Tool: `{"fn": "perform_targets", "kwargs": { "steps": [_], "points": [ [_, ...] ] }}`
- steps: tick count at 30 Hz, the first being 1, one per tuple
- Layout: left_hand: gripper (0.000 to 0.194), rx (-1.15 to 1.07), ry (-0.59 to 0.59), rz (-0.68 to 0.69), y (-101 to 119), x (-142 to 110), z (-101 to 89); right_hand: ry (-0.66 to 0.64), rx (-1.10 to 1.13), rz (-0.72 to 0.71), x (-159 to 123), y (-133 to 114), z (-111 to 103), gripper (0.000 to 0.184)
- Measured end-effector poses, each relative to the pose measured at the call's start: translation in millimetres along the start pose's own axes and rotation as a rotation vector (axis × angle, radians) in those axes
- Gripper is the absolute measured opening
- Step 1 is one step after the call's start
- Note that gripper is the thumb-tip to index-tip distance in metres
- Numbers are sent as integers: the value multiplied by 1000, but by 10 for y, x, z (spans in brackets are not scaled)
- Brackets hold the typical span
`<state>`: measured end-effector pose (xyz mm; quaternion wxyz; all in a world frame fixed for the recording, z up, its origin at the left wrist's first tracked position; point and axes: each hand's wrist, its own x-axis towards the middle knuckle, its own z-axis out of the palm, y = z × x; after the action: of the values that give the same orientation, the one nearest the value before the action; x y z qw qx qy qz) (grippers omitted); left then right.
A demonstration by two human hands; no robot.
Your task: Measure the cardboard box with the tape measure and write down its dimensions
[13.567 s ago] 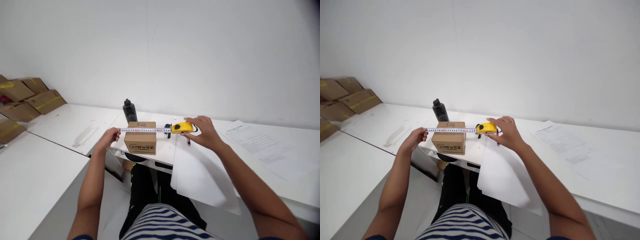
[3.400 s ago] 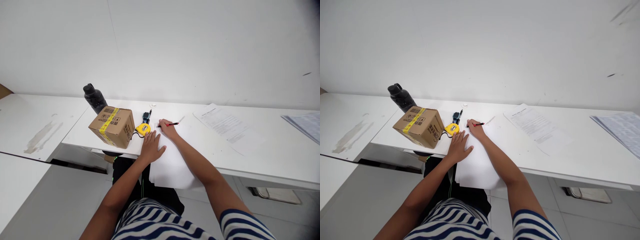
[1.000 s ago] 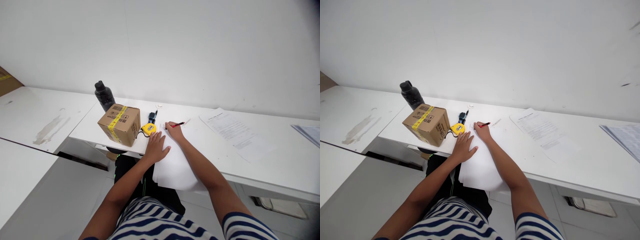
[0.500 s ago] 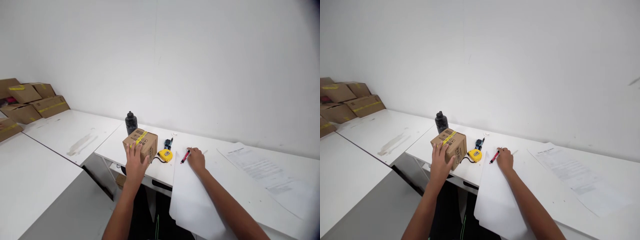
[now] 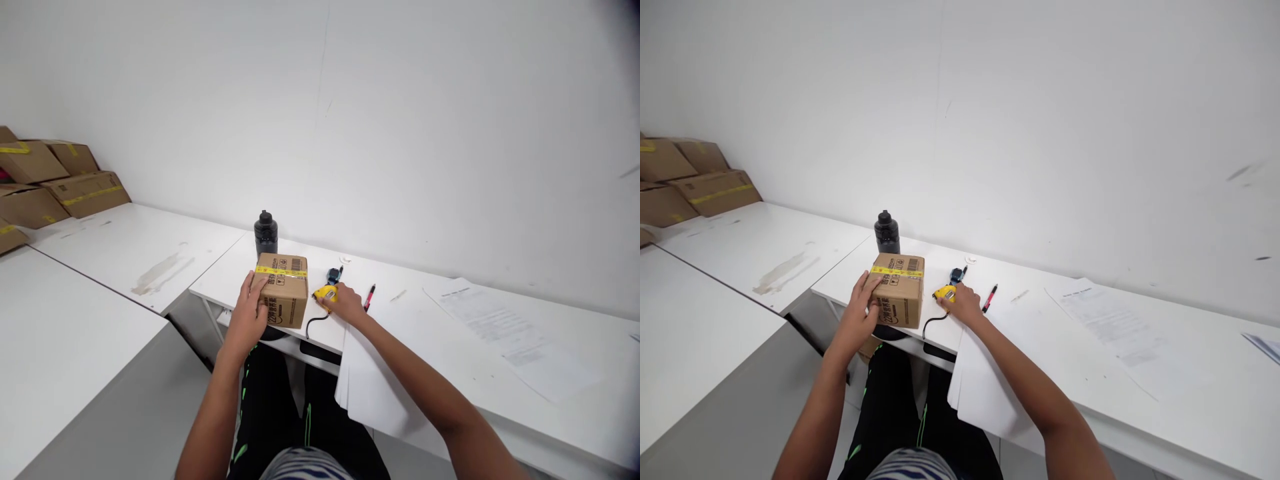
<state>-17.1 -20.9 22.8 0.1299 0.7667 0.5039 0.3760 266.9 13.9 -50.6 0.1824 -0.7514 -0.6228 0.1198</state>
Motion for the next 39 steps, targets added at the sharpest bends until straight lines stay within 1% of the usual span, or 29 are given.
{"fn": "perform_targets", "kwargs": {
  "steps": [2, 3, 5, 7, 8, 9, 10, 11, 12, 14, 15, 16, 17, 19, 21, 24, 27, 32, 36, 39],
  "points": [
    [52, -6, 50, 1, 0, -34, 8, -10, 109, 9, -44, -37, -8, 55],
    [50, -7, 96, 7, 4, -50, -1, 14, 168, -4, -59, -49, -19, 52],
    [45, -19, 217, 37, 27, -84, -44, 121, 309, -45, -75, -76, -72, 45],
    [36, -48, 336, 81, 82, -114, -114, 253, 519, -80, -98, -138, -188, 45],
    [32, -68, 378, 89, 124, -124, -155, 329, 633, -124, -124, -191, -272, 48],
    [29, -90, 399, 82, 175, -128, -198, 403, 730, -199, -166, -258, -371, 50],
    [28, -113, 392, 62, 236, -126, -239, 469, 791, -314, -226, -339, -479, 52],
    [28, -140, 353, 36, 302, -117, -278, 529, 805, -465, -302, -428, -588, 53],
    [30, -174, 282, 14, 371, -101, -311, 564, 763, -634, -391, -520, -690, 52],
    [37, -260, 86, -7, 498, -60, -355, 593, 588, -944, -583, -689, -850, 50],
    [39, -305, -9, -16, 547, -40, -364, 597, 495, -1055, -672, -756, -899, 50],
    [41, -348, -83, -29, 584, -22, -366, 602, 418, -1135, -749, -807, -928, 49],
    [41, -387, -132, -51, 607, -8, -361, 603, 368, -1186, -811, -840, -939, 50],
    [42, -436, -173, -110, 619, 7, -340, 590, 334, -1229, -891, -857, -931, 52],
    [41, -464, -206, -156, 608, 9, -317, 573, 336, -1235, -924, -832, -915, 56],
    [40, -496, -295, -165, 595, 3, -295, 582, 315, -1243, -940, -776, -916, 62],
    [43, -535, -362, -164, 604, 1, -286, 585, 313, -1243, -951, -736, -928, 62],
    [45, -542, -373, -190, 623, 5, -244, 553, 337, -1218, -959, -680, -927, 57],
    [45, -559, -384, -190, 652, -15, -178, 555, 330, -1229, -975, -662, -907, 58],
    [43, -594, -394, -201, 642, 9, -221, 564, 332, -1236, -954, -638, -926, 57]
  ]
}}
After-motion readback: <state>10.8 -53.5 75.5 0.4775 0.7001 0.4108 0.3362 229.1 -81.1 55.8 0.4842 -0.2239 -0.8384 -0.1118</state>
